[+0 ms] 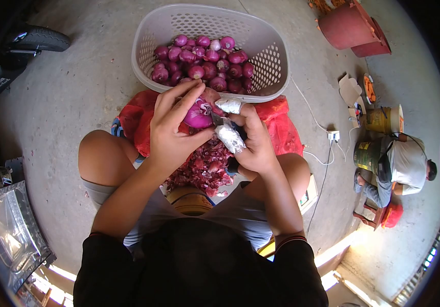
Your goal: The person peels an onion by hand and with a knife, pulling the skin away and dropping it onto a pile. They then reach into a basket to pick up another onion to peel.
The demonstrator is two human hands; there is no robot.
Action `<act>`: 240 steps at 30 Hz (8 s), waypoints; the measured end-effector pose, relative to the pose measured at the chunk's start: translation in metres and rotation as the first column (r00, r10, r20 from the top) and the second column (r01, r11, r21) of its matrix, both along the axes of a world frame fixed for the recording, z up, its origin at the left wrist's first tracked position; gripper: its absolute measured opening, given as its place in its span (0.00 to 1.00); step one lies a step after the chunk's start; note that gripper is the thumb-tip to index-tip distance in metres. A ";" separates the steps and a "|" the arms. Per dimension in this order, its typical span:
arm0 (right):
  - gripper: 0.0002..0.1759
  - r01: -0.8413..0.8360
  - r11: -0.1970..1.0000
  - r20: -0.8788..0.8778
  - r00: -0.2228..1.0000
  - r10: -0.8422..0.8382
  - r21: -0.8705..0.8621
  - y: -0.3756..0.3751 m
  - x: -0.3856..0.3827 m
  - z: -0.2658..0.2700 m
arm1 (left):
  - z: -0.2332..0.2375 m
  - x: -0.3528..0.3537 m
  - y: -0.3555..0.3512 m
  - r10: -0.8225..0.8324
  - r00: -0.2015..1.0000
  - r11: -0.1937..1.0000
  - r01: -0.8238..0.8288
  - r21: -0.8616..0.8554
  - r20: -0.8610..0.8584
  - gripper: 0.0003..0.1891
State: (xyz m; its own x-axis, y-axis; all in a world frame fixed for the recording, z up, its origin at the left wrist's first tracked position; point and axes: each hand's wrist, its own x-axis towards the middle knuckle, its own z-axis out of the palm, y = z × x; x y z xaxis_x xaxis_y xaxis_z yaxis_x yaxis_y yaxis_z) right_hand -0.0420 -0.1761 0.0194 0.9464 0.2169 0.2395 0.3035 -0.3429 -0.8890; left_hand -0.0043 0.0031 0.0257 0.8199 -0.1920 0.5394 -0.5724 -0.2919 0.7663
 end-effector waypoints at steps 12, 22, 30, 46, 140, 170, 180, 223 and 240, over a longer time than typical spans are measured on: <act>0.25 0.010 1.000 0.099 0.995 -0.009 -0.009 0.001 0.005 -0.003 | 0.000 0.000 0.000 -0.004 1.000 1.000 0.004 0.001 -0.030 0.37; 0.26 -0.020 0.999 0.037 0.999 0.019 0.035 -0.003 0.005 -0.007 | 0.000 0.000 0.001 -0.016 0.999 1.000 0.016 0.003 -0.030 0.38; 0.26 -0.062 0.961 -0.147 0.984 0.105 0.269 -0.001 0.004 0.003 | 0.001 0.000 0.002 -0.029 0.999 1.000 0.029 0.010 -0.035 0.37; 0.25 -0.010 0.998 0.035 0.999 0.008 0.059 -0.003 0.007 -0.001 | 0.003 0.000 0.004 -0.031 0.999 0.996 0.033 0.080 -0.017 0.37; 0.19 0.072 0.952 -0.198 0.980 -0.012 0.298 -0.007 0.008 0.016 | 0.003 0.002 -0.002 -0.110 0.976 0.993 0.117 -0.024 0.185 0.28; 0.41 0.030 0.938 -0.155 0.988 0.026 0.346 -0.021 0.007 0.013 | -0.001 0.004 0.004 -0.732 0.555 0.343 -0.199 -0.918 -0.394 0.25; 0.44 0.088 0.979 -0.028 0.996 -0.084 0.183 0.013 0.014 0.002 | -0.006 0.001 0.000 -0.821 0.381 0.346 -0.260 -0.902 -0.425 0.25; 0.23 0.011 0.996 -0.058 0.998 -0.006 0.085 0.004 0.014 -0.008 | -0.010 0.001 0.004 -0.780 0.193 0.565 -0.195 -0.802 -0.596 0.27; 0.18 0.034 0.759 -0.232 0.960 0.156 0.650 -0.008 0.015 -0.012 | -0.011 0.004 0.007 -0.840 0.151 0.486 -0.217 -0.847 -0.521 0.29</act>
